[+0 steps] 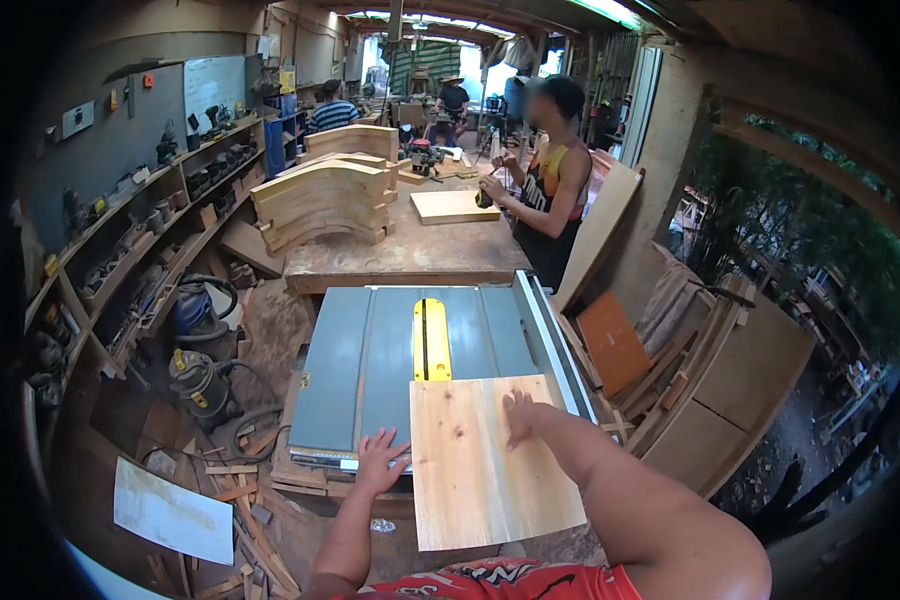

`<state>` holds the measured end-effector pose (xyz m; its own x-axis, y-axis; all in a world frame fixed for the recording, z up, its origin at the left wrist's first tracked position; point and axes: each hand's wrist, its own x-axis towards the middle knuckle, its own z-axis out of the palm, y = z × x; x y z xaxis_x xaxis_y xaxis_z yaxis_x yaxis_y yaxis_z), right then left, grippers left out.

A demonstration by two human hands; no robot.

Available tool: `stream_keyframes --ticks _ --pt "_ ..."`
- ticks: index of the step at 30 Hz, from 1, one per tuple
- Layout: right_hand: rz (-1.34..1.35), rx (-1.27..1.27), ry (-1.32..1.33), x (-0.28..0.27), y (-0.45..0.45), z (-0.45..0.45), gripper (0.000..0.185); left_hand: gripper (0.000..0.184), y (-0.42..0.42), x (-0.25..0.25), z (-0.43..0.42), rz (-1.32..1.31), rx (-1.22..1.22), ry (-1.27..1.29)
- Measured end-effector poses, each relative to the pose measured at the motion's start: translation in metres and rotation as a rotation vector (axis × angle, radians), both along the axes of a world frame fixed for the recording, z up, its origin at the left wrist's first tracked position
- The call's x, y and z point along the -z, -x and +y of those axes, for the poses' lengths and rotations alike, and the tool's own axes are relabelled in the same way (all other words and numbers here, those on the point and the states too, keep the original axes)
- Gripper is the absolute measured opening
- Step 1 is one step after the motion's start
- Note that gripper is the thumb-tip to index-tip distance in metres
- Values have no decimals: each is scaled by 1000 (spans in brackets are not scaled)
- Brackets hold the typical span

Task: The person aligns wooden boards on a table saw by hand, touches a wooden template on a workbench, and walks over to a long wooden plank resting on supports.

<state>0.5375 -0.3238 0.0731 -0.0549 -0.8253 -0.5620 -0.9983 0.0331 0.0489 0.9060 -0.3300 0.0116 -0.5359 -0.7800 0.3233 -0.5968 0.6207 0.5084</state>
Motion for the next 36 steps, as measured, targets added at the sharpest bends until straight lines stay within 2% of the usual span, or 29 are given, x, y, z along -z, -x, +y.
stream_keyframes --ticks 21,36 --pt "15 25 0 2 1 -3 138 48 -1 -6 -1 -82 35 -99" --pt "25 8 30 2 0 -2 136 49 -1 -8 -1 -54 31 -113"
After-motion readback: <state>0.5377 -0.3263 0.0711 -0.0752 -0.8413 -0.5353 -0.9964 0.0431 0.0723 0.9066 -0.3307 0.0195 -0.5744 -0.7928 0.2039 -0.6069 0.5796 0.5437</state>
